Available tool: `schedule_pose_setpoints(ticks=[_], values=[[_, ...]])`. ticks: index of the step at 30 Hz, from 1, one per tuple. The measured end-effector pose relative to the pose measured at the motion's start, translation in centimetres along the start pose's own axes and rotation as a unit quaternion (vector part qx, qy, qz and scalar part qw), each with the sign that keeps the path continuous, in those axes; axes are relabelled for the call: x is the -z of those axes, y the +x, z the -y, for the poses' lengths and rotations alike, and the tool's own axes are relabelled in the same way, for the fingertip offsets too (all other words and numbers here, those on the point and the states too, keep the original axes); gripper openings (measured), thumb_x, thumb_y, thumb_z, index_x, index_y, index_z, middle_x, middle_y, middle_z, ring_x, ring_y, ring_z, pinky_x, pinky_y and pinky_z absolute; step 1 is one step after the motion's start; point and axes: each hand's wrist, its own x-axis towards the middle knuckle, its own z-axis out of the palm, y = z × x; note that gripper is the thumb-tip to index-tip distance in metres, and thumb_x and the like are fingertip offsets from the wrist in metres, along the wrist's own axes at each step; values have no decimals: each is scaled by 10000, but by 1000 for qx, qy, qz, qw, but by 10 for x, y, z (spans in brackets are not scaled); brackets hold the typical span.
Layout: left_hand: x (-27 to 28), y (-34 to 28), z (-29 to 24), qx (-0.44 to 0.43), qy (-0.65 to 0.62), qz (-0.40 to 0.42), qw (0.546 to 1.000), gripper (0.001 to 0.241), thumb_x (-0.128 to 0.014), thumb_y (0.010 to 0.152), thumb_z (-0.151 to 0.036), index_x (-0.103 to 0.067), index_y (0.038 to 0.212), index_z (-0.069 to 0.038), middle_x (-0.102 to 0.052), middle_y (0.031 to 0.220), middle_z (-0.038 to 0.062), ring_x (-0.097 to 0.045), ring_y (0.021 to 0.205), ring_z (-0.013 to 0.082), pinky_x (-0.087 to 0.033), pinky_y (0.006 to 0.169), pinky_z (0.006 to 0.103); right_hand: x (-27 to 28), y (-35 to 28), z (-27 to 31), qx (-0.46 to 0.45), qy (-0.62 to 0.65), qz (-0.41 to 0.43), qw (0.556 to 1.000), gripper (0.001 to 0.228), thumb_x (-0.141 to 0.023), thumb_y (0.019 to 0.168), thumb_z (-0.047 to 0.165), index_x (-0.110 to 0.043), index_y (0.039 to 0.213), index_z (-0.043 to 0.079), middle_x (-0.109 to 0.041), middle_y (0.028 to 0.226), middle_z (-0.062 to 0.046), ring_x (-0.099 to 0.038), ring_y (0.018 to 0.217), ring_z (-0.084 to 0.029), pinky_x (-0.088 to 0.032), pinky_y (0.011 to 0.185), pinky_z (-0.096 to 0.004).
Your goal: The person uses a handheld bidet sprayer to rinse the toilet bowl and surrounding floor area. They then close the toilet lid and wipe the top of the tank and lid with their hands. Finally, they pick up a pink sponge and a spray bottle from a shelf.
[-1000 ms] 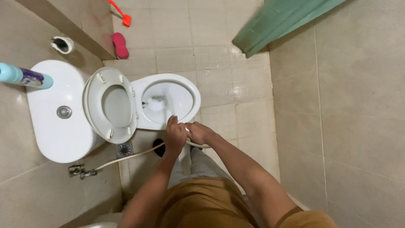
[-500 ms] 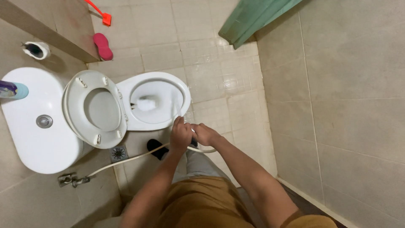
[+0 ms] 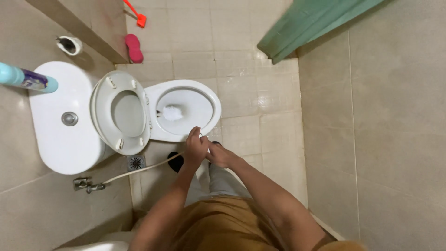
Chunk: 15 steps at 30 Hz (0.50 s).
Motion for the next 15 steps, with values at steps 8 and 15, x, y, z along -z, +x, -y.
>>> schedule_pose_setpoints(ticks=[8, 15], values=[[30, 22, -12, 73, -47, -20, 996, 387, -569, 890, -170, -703, 1174, 55, -695, 1181, 276, -675, 1068, 440, -524, 962, 465, 5, 15, 6, 10, -86, 29, 996, 526, -526, 1007, 389, -465, 1411, 59, -715, 1063, -244, -686, 1025, -400, -505, 933, -515], [37, 54, 1, 113, -69, 54, 990, 281, -583, 894, -186, -701, 869, 68, -674, 853, 301, -684, 810, 478, -535, 749, 505, 19, 7, 7, 65, -115, -3, 991, 520, -482, 1015, 532, -581, 1274, 93, -706, 1019, -224, -680, 984, -408, -515, 871, -516]])
